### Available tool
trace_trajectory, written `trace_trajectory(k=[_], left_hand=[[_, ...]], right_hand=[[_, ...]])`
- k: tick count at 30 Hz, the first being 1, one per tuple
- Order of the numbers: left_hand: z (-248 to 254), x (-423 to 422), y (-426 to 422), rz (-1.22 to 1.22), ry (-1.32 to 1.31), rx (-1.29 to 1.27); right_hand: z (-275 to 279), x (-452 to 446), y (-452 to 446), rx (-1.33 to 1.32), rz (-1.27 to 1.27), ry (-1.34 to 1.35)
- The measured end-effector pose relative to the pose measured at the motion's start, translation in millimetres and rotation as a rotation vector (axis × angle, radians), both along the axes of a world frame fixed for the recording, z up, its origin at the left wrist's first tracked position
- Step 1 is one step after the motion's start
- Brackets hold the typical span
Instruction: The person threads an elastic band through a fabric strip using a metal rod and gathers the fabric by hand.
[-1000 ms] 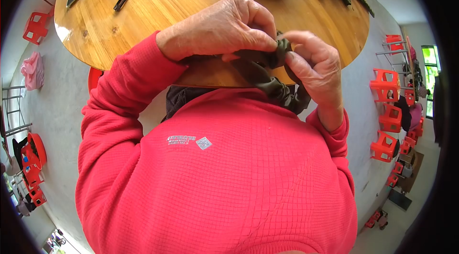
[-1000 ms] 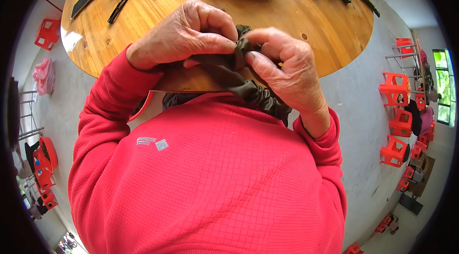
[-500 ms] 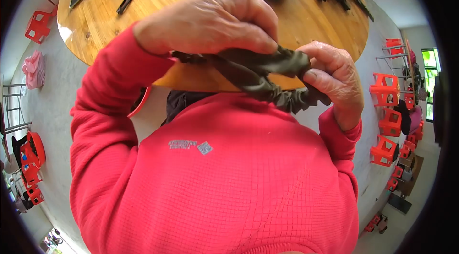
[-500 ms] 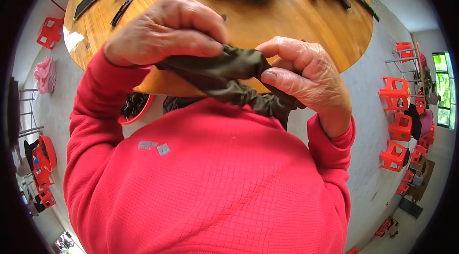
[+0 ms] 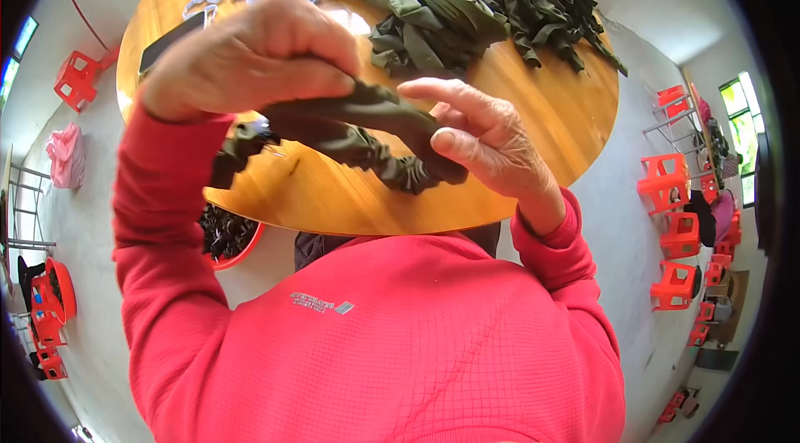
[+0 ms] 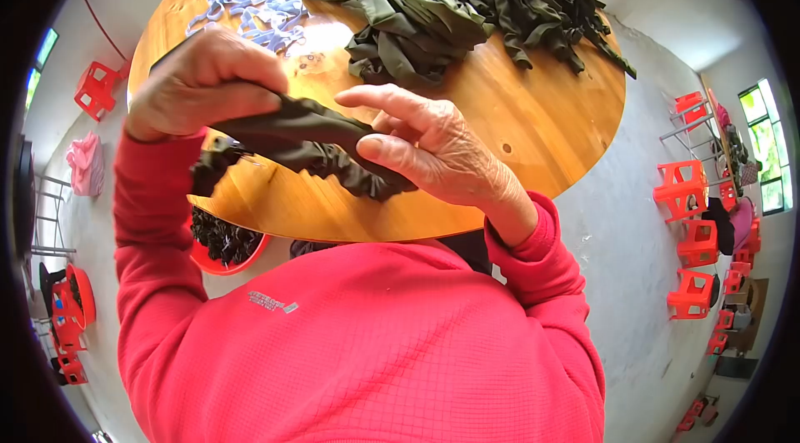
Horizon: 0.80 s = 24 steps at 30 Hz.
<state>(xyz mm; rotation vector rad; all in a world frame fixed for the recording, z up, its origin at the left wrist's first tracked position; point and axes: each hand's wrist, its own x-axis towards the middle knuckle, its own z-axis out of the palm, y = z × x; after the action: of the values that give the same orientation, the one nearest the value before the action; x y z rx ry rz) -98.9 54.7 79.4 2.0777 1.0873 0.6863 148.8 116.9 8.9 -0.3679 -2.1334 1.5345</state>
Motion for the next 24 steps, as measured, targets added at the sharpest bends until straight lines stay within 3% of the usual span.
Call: trace_trajectory(k=[3, 10, 13, 14, 18, 22, 24], left_hand=[[-31, 1, 17, -0.101, -0.012, 0.275], [-72, 16, 22, 0.002, -0.331, -0.413], [-79, 21, 21, -0.047, -0.394, -0.443], [-87, 23, 24, -0.08, -0.369, -0.315], [-97, 29, 21, -0.171, -0.359, -0.218], [-103, 29, 23, -0.166, -0.416, -0.365], [-105, 31, 23, -0.144, -0.472, -0.394]], right_hand=[[-18, -4, 0, 0.082, -0.158, 0.146], [-17, 18, 5, 0.019, -0.225, -0.041], [-15, 24, -2, -0.127, -0.231, -0.069], [-14, 24, -4, -0.091, -0.258, -0.096], [-14, 21, -2, -0.025, -0.211, -0.182], [-17, 11, -6, 0.19, -0.197, -0.212], [-19, 12, -4, 0.131, -0.218, -0.156]])
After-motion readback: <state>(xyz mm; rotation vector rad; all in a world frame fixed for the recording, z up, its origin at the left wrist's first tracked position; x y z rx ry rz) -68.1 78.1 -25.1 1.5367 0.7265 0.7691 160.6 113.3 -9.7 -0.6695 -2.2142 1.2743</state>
